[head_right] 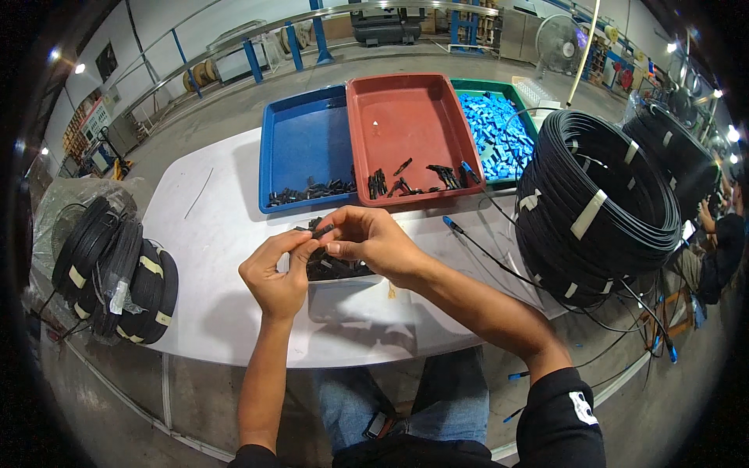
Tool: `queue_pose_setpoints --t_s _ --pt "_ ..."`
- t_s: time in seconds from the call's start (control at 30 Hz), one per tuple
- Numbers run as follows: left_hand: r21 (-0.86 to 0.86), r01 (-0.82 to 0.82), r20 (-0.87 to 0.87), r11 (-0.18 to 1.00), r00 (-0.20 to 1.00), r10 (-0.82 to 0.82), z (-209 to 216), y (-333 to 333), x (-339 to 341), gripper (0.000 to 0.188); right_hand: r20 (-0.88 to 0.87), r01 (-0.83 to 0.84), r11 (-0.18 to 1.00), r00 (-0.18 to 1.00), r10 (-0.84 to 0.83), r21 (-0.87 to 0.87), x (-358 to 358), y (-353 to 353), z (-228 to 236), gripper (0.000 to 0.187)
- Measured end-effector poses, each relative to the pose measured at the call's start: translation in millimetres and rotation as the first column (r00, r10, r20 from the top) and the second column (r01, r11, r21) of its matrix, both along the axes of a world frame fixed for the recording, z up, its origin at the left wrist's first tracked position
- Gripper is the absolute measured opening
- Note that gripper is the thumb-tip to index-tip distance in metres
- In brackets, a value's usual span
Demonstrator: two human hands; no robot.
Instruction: The person stacks a cable coil onto an existing pile, sorts through small plastic components in a container, and then attaches black connectors and blue protective caps onto the wire ends of another cable coil by hand.
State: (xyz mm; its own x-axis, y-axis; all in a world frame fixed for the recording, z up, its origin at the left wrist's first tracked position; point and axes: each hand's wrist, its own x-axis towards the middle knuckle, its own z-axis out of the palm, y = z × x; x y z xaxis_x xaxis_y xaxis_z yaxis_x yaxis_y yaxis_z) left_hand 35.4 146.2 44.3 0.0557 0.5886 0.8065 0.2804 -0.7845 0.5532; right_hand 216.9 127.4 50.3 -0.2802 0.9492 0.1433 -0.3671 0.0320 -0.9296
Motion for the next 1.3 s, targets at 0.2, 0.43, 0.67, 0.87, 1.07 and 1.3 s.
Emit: queue_pose_setpoints --t_s 0.2,0.43,0.67,0.87,1.07,1.3 --pt "0.192 -0.108 -0.288 0.975 0.944 0.161 -4 21 -20 0.01 0.654 0.254 0.861 0.567 -0.501 0.44 30 4 21 0.02" --pt "0.081 -0.125 -0.444 0.989 0.884 0.148 -10 25 -25 0.003 0.823 0.074 0.846 0.2 -0.531 0.528 68 3 -8 0.019" --pt "0.08 0.204 -0.654 0.976 0.749 -0.103 15 23 0 0.033 0.842 0.052 0.851 0.128 -0.524 0.522 41 -20 1 0.023" --pt "-0.009 0.274 -0.801 0.962 0.573 -0.171 15 28 5 0.064 0.844 0.029 0.889 0.3 -0.444 0.457 52 -26 -12 0.027" --pt "-0.001 0.193 -0.759 0.981 0.638 -0.126 5 29 -1 0.054 0.756 0.025 0.838 0.415 -0.505 0.546 66 -6 -7 0.019" --pt "-0.018 0.148 -0.754 0.989 0.647 -0.111 8 25 4 0.049 0.794 0.073 0.811 0.172 -0.583 0.58 52 8 -13 0.017"
